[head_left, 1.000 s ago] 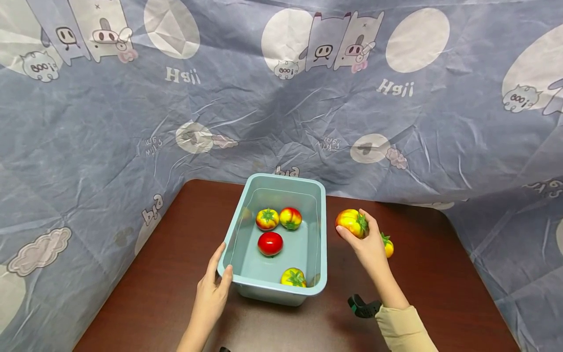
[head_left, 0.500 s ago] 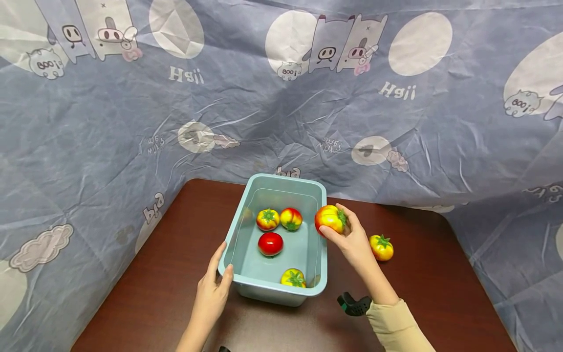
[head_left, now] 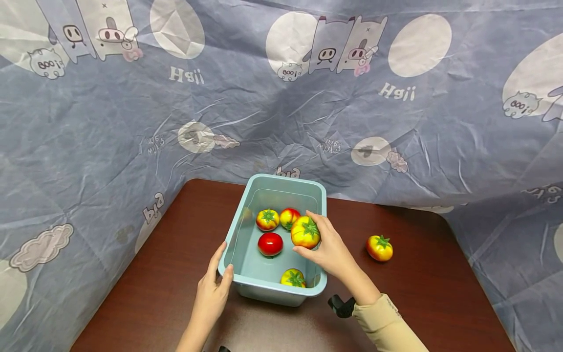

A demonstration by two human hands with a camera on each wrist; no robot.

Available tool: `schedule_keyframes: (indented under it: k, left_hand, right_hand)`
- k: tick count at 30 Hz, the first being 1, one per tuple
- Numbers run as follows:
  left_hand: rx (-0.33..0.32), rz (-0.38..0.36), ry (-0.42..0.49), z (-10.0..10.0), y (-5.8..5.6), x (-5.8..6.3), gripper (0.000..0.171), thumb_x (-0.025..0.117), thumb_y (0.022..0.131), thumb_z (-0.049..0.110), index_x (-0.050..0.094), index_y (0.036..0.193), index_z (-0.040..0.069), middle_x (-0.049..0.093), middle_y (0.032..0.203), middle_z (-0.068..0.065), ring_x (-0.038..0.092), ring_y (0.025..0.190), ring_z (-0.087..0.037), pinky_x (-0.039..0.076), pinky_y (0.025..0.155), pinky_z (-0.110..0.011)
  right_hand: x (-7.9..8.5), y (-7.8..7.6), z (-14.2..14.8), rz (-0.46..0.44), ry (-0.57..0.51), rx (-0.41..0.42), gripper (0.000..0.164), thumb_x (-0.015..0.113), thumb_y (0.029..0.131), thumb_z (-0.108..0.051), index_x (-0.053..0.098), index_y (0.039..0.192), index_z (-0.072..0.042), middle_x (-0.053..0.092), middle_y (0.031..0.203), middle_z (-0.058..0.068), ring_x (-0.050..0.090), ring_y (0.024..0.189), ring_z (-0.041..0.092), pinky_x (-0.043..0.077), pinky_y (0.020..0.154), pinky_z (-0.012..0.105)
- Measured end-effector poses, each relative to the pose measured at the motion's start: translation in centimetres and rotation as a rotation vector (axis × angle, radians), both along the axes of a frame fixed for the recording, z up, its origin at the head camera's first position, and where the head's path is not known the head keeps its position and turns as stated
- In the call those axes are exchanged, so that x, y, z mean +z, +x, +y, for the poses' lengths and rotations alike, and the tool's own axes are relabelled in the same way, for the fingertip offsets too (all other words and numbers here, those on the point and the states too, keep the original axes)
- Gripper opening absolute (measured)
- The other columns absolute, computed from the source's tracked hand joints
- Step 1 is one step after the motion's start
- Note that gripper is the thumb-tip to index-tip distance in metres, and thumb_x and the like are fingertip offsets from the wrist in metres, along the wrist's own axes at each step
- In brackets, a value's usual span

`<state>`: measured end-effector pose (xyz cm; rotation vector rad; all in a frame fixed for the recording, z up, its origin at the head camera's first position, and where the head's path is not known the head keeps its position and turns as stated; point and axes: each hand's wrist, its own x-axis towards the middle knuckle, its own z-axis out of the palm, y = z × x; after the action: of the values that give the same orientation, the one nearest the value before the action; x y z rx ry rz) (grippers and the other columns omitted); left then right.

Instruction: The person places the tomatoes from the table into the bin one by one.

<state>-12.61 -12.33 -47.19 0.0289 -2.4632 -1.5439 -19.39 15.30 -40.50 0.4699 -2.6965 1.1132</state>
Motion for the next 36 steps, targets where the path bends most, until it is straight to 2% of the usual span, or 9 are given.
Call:
schedule_keyframes:
  k: [4, 9, 16, 22, 29, 36]
  left_hand:
    - [-0.002, 0.002, -0.003, 0.1, 0.0, 0.1, 0.054, 0.055, 0.101, 0.025, 0.037, 0.152, 0.030, 0.046, 0.151, -0.010, 0.050, 0.133, -0.031, 0.046, 0.101, -0.055]
    - [0.002, 0.006, 0.002, 0.2, 0.0, 0.0, 0.055, 0.056, 0.100, 0.023, 0.038, 0.152, 0.030, 0.048, 0.150, -0.010, 0.053, 0.130, -0.030, 0.046, 0.101, -0.052]
    - [0.000, -0.001, -0.012, 0.2, 0.0, 0.2, 0.054, 0.055, 0.101, 0.025, 0.037, 0.152, 0.031, 0.048, 0.150, -0.010, 0.052, 0.132, -0.030, 0.046, 0.101, -0.055]
    - [-0.003, -0.018, -0.013, 0.1, 0.1, 0.2, 0.054, 0.055, 0.101, 0.027, 0.036, 0.152, 0.032, 0.046, 0.151, -0.010, 0.050, 0.133, -0.032, 0.045, 0.102, -0.056]
    - [0.006, -0.006, -0.025, 0.0, 0.2, 0.1, 0.054, 0.055, 0.101, 0.027, 0.037, 0.152, 0.031, 0.047, 0.151, -0.012, 0.051, 0.132, -0.035, 0.044, 0.100, -0.060]
    - [0.007, -0.001, -0.024, 0.1, 0.2, 0.2, 0.053, 0.054, 0.101, 0.027, 0.037, 0.152, 0.030, 0.047, 0.150, -0.012, 0.053, 0.130, -0.034, 0.046, 0.099, -0.058]
  right_hand:
    - [-0.5, 0.1, -0.3, 0.051, 0.081, 0.031, 0.091, 0.087, 0.075, -0.027, 0.038, 0.149, -0.011, 0.048, 0.140, 0.013, 0.053, 0.124, 0.029, 0.047, 0.102, 0.048]
    - [-1.0, 0.1, -0.4, 0.064, 0.149, 0.046, 0.096, 0.087, 0.074, -0.026, 0.033, 0.152, -0.011, 0.048, 0.141, 0.013, 0.051, 0.126, 0.028, 0.045, 0.106, 0.047]
    - [-1.0, 0.1, -0.6, 0.047, 0.212, 0.055, 0.090, 0.088, 0.074, -0.022, 0.040, 0.148, -0.008, 0.047, 0.142, 0.012, 0.048, 0.129, 0.029, 0.044, 0.107, 0.047]
    - [-0.8, 0.3, -0.8, 0.029, 0.227, 0.052, 0.090, 0.088, 0.073, -0.022, 0.040, 0.148, -0.008, 0.046, 0.143, 0.012, 0.047, 0.130, 0.028, 0.044, 0.107, 0.046]
    - [-1.0, 0.4, -0.9, 0.043, 0.228, 0.054, 0.090, 0.087, 0.074, -0.023, 0.039, 0.149, -0.009, 0.047, 0.143, 0.012, 0.047, 0.130, 0.028, 0.046, 0.104, 0.046]
    - [-0.9, 0.5, -0.9, 0.032, 0.217, 0.038, 0.087, 0.087, 0.075, -0.022, 0.041, 0.148, -0.012, 0.047, 0.143, 0.010, 0.047, 0.130, 0.027, 0.047, 0.103, 0.046]
